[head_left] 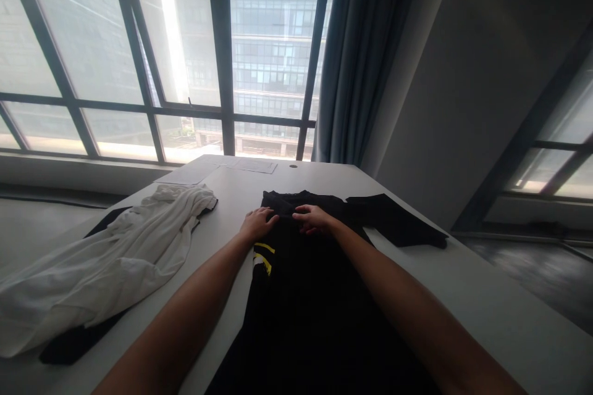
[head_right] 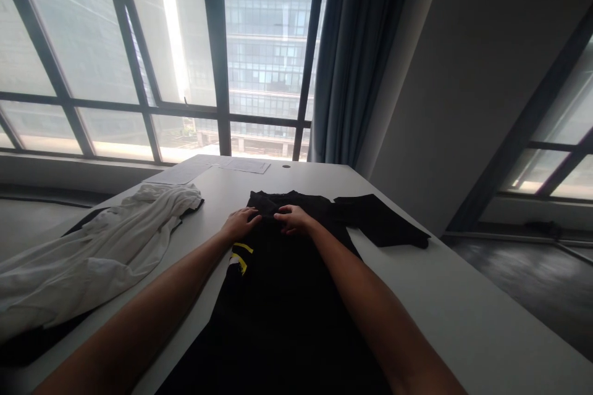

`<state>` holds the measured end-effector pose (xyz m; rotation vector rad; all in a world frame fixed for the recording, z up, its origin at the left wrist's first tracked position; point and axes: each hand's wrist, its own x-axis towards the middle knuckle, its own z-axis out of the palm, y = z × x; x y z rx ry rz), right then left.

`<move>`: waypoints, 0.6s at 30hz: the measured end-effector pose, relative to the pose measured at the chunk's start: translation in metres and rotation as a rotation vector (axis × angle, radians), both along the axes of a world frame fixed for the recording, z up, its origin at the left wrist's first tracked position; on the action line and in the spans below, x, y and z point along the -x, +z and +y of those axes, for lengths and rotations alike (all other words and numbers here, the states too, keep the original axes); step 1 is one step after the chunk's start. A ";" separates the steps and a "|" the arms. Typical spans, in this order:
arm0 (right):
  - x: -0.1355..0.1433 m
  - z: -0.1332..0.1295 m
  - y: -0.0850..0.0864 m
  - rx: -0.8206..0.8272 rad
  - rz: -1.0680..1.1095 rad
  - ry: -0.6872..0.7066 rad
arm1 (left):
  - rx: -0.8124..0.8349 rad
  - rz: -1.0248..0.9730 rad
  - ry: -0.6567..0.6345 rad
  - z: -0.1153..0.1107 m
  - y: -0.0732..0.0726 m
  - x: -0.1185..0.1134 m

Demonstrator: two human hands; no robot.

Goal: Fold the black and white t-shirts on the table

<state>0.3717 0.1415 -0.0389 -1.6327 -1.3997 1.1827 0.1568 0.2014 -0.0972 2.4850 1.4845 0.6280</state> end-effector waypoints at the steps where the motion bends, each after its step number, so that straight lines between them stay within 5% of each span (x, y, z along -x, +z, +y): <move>1: 0.000 -0.002 -0.001 -0.003 -0.043 0.067 | 0.009 0.002 0.009 0.000 0.001 0.000; 7: 0.011 0.001 -0.010 -0.273 -0.350 0.166 | 0.048 0.015 0.011 -0.002 0.004 -0.003; 10: 0.019 0.002 -0.007 -0.327 -0.209 0.086 | 0.046 -0.004 0.002 -0.002 0.004 -0.003; 14: 0.019 -0.001 -0.001 -0.222 0.041 -0.134 | 0.045 -0.044 0.007 -0.002 0.003 -0.001; 18: 0.009 -0.009 -0.001 0.025 -0.297 -0.115 | 0.052 0.002 -0.012 -0.001 0.003 0.000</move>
